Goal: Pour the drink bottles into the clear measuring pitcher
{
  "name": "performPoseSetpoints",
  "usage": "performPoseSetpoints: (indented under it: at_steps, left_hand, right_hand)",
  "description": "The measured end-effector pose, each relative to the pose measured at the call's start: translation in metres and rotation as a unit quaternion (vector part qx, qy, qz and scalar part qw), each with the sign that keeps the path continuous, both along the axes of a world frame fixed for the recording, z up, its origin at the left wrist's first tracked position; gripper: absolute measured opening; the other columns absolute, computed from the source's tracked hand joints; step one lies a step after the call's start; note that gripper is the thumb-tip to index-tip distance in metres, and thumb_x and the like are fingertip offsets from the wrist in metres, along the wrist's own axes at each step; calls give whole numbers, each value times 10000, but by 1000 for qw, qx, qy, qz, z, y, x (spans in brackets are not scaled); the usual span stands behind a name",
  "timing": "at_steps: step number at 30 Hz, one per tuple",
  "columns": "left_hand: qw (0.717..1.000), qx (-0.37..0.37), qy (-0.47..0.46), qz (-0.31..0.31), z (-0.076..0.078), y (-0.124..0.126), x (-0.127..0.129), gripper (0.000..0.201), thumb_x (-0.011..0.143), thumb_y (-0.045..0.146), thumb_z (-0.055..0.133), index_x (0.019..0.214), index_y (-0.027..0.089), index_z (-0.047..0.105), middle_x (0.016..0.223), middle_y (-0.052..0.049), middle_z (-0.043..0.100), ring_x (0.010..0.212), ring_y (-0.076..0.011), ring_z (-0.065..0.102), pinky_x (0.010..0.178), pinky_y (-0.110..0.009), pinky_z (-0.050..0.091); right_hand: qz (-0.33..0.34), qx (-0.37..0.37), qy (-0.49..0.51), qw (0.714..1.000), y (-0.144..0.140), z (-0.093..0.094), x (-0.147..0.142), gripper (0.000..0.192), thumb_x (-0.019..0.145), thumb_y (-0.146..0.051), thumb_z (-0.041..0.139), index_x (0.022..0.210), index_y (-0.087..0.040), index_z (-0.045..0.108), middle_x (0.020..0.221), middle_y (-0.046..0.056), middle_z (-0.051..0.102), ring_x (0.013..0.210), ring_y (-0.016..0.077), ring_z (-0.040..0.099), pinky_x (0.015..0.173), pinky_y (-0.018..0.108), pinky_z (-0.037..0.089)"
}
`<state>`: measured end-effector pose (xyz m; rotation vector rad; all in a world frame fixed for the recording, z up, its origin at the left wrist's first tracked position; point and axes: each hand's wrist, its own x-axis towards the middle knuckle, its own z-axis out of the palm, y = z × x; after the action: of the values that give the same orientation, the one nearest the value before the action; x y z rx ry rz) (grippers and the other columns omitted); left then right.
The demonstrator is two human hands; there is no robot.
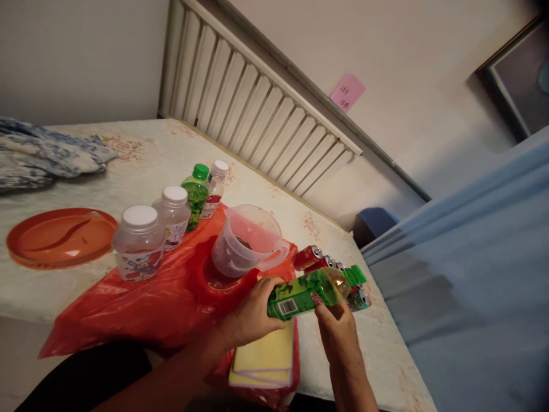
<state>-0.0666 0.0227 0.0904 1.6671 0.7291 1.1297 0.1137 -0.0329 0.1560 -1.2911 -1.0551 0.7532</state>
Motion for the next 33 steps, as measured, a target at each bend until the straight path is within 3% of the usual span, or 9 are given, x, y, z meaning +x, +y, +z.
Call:
performPoseSetpoints:
  at_steps: [5, 16, 20, 26, 33]
  left_hand:
    - [999, 38, -1, 16, 1, -1, 0, 749, 551, 80, 759, 1230, 248, 489, 1243, -61, 523, 1195, -262, 492, 1053, -415, 396]
    - [1000, 19, -2, -10, 7, -3, -2, 721, 551, 78, 746, 1196, 246, 474, 1198, -47, 505, 1147, -245, 502, 1014, -385, 426]
    - [998, -20, -5, -58, 9, -3, -4, 718, 546, 94, 749, 1196, 244, 485, 1186, -38, 519, 1138, -246, 511, 1001, -378, 432]
    - [995, -45, -1, -86, 11, -3, -5, 719, 533, 80, 730, 1194, 237, 496, 1182, -39, 531, 1137, -257, 510, 1005, -396, 420]
    - [995, -46, 6, -85, 12, -3, -5, 716, 529, 54, 697, 1192, 231, 492, 1184, -35, 517, 1140, -243, 503, 1005, -381, 419]
  right_hand:
    - [15, -6, 41, 999, -1, 9, -5, 596, 611, -318, 870, 1164, -228, 669, 1167, 103, 718, 1087, 285, 657, 998, 470, 475]
    - [38, -3, 33, 999, 0, 12, 6, 575, 633, -278, 851, 1177, -242, 669, 1210, 96, 700, 1165, 293, 618, 1037, 477, 441]
    - [47, 7, 22, 999, 0, 22, 6, 590, 645, -365, 836, 1194, -235, 665, 1230, 94, 690, 1176, 312, 611, 1026, 470, 453]
    - [54, 29, 29, 998, 6, 53, 4, 693, 670, -605, 751, 1242, -230, 633, 1218, 133, 688, 1109, 342, 648, 937, 494, 503]
    - [79, 52, 31, 995, 8, 70, 10, 408, 786, -517, 697, 1097, -253, 716, 1166, 118, 710, 1089, 335, 654, 955, 527, 475]
